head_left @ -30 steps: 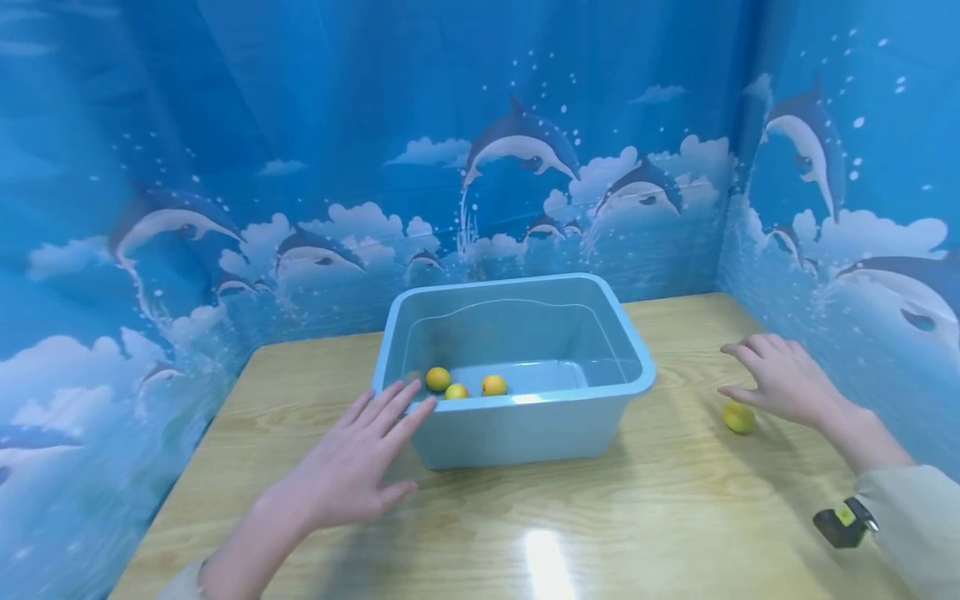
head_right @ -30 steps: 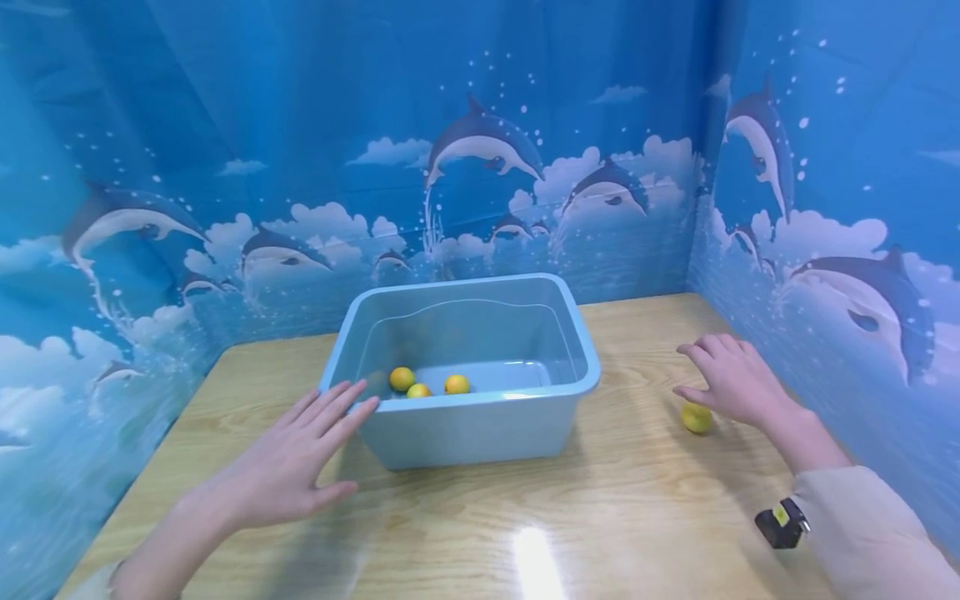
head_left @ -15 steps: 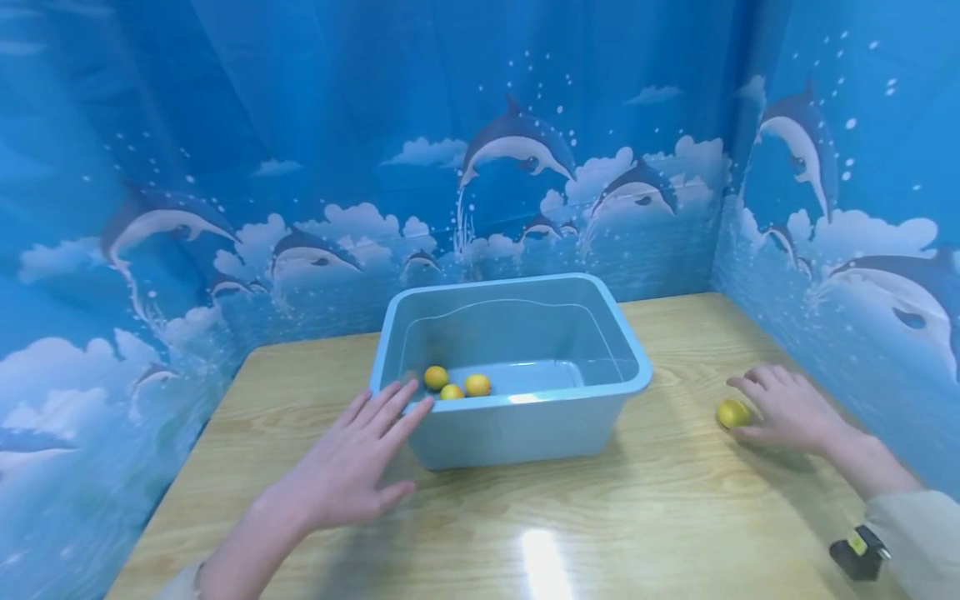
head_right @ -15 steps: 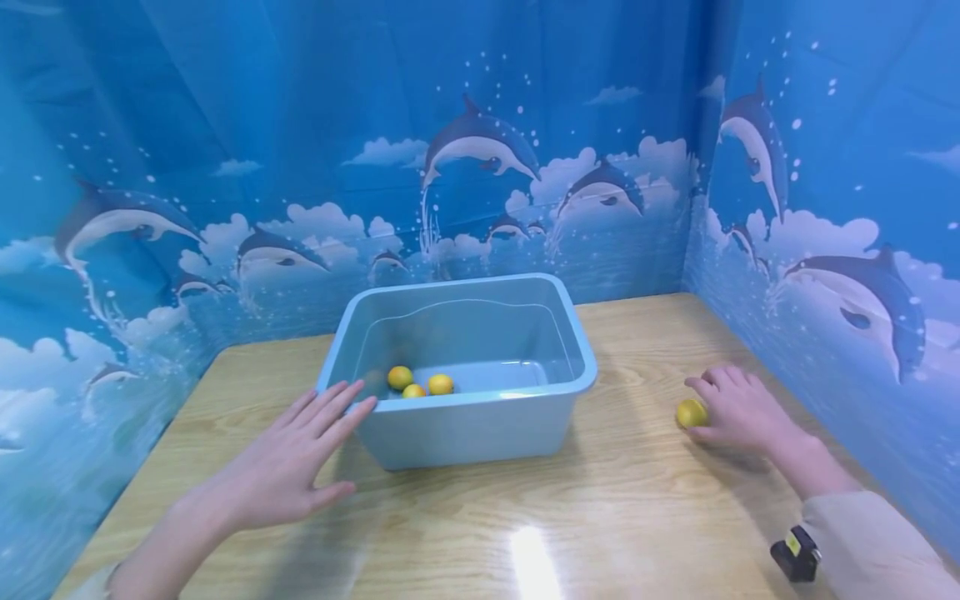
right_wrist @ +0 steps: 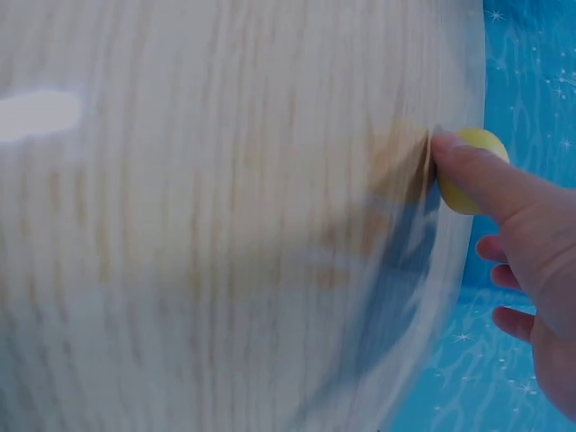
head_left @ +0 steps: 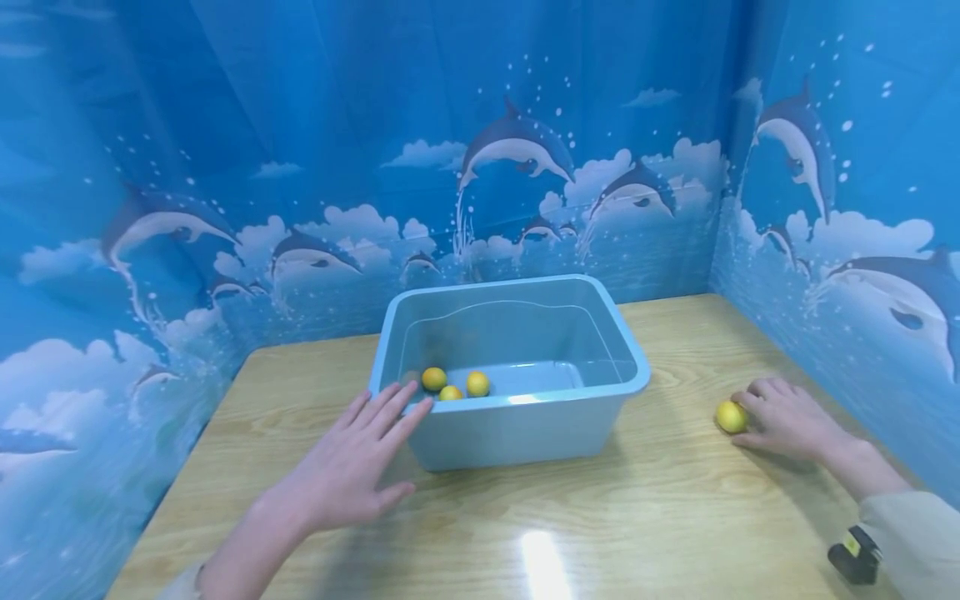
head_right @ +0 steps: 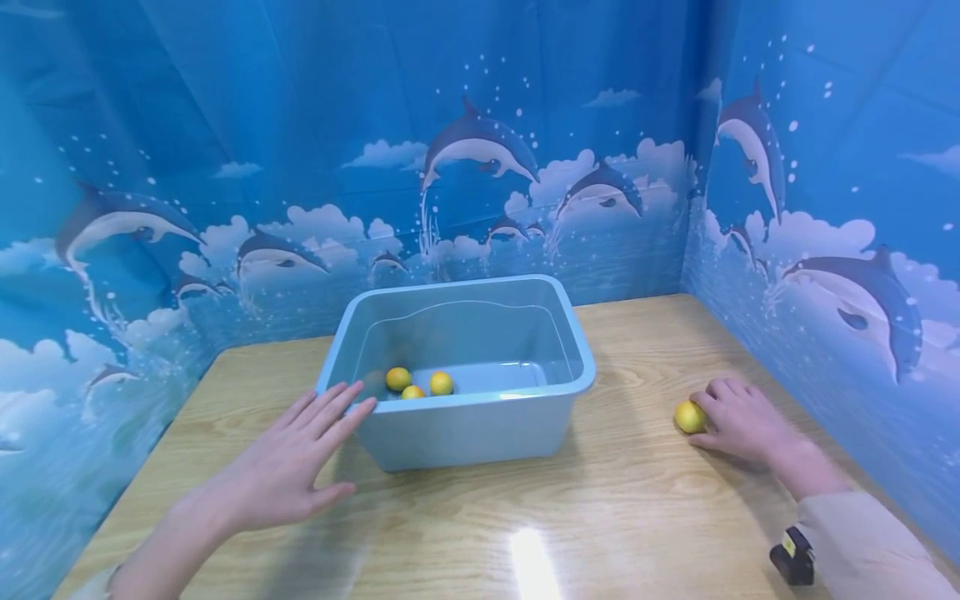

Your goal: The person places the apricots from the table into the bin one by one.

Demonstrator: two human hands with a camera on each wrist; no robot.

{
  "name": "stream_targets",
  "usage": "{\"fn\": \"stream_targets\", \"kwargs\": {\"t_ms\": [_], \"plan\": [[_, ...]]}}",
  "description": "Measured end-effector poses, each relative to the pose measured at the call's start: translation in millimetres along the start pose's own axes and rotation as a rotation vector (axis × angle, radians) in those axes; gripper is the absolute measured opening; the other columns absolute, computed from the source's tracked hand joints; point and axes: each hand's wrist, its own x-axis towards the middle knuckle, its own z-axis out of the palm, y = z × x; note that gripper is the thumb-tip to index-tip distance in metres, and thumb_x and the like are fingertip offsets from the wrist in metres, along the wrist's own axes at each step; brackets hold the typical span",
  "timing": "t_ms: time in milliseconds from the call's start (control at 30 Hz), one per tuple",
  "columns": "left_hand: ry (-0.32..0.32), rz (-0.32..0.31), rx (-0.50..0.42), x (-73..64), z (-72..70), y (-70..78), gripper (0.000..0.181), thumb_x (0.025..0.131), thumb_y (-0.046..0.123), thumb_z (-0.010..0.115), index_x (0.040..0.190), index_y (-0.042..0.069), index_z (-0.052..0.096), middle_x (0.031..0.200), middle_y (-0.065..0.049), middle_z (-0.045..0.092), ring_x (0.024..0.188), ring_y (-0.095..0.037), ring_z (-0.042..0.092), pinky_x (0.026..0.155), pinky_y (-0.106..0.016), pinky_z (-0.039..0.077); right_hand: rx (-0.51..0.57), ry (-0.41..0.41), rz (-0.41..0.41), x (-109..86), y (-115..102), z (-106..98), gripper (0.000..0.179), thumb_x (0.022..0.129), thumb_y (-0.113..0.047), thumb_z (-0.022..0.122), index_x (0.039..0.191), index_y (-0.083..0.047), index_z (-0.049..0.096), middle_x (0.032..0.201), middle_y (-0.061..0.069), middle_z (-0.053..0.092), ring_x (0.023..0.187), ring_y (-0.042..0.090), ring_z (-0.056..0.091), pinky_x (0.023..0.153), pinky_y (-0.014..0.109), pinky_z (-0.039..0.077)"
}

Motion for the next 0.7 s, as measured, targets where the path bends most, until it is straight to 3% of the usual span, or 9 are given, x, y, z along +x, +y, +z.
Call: {"fn": "stream_targets", "kwargs": {"t_ms": [333,567,700], "plan": [[-0.012,-0.005,-0.01,-0.5,1.1,0.2,0.093,0.08,0.046,0.067,0.15,0.015,0.014,0.155,-0.01,0.007,0.14,-0.03,0.011,0.109,-0.054,0.015,0.019,-0.004,-0.03,4.5,-6.4,0.2,0.049,0.066,-0.039,0.079,0.099,-0.005,0.066,0.09,0.006,0.056,0.087,0.031,0.053,0.078,0.054,0.041],[-0.01,-0.002,-0.007,-0.7,1.4,-0.4,0.094,0.08,0.046,0.067,0.15,0.015,0.013,0.155,-0.01,0.007,0.14,-0.03,0.011,0.109,-0.054,0.015,0.013,-0.011,-0.03,12.2,-8.2,-10.1,0.05,0.064,-0.039,0.08,0.099,-0.006,0.067,0.087,0.005,0.054,0.081,0.029,0.052,0.066,0.049,0.043],[-0.004,0.004,-0.005,-0.9,0.8,-1.1,0.094,0.08,0.046,0.067,0.15,0.014,0.014,0.155,-0.011,0.008,0.14,-0.03,0.011,0.109,-0.053,0.015,-0.032,0.058,-0.071,22.5,-5.5,-20.1,0.049,0.062,-0.036,0.082,0.098,-0.007,0.067,0.085,0.005,0.054,0.078,0.029,0.052,0.06,0.046,0.043]]}}
